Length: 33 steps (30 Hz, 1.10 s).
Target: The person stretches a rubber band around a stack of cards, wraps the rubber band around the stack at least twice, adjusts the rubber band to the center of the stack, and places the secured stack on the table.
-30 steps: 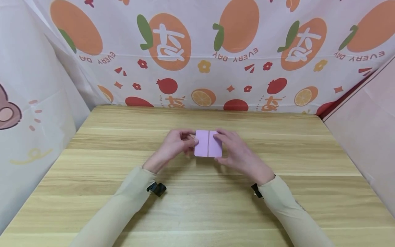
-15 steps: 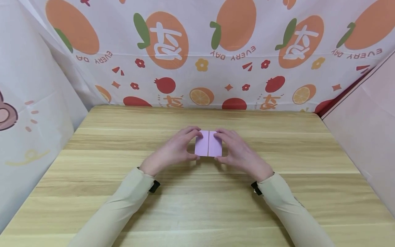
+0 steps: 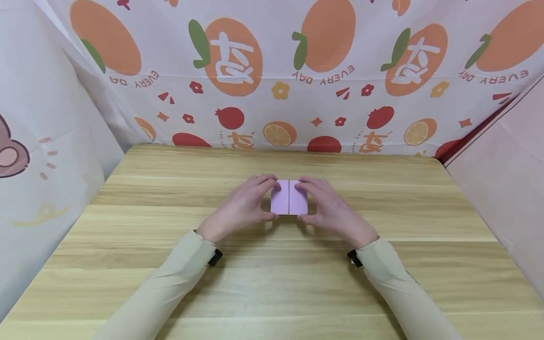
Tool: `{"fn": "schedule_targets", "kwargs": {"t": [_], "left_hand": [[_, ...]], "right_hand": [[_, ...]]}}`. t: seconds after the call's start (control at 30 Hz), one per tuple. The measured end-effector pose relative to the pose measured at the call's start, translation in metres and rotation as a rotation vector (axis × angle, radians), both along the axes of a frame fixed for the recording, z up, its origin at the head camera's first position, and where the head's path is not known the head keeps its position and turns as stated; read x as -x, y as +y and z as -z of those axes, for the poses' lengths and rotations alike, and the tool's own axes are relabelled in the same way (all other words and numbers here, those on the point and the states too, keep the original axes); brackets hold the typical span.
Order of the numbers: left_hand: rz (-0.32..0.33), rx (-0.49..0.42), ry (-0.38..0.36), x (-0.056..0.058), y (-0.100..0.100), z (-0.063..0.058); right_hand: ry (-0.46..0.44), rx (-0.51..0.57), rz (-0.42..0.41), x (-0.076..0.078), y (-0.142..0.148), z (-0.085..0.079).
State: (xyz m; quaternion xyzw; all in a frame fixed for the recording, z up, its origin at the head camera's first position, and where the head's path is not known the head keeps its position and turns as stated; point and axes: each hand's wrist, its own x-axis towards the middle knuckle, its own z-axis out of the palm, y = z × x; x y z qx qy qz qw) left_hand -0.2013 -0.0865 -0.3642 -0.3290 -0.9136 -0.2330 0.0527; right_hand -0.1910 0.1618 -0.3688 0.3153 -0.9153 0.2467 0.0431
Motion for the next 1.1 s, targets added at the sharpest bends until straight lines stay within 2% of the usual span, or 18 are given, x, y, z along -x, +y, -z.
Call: {"fn": "schedule_targets", "kwargs": {"t": [0.3, 0.6, 0.87, 1.1], "left_hand": [[0.007, 0.038, -0.073, 0.007, 0.001, 0.001], [0.008, 0.091, -0.142, 0.021, 0.002, 0.004], [0.009, 0.101, -0.2, 0.039, 0.002, 0.012], [-0.001, 0.119, -0.238, 0.041, 0.003, 0.011]], "right_hand": [[-0.099, -0.039, -0.006, 0.014, 0.005, 0.006], [-0.24, -0.087, 0.027, 0.03, 0.003, 0.009], [-0.257, -0.111, -0.012, 0.047, 0.002, 0.012], [-0.288, -0.125, -0.01, 0.054, 0.001, 0.013]]}}
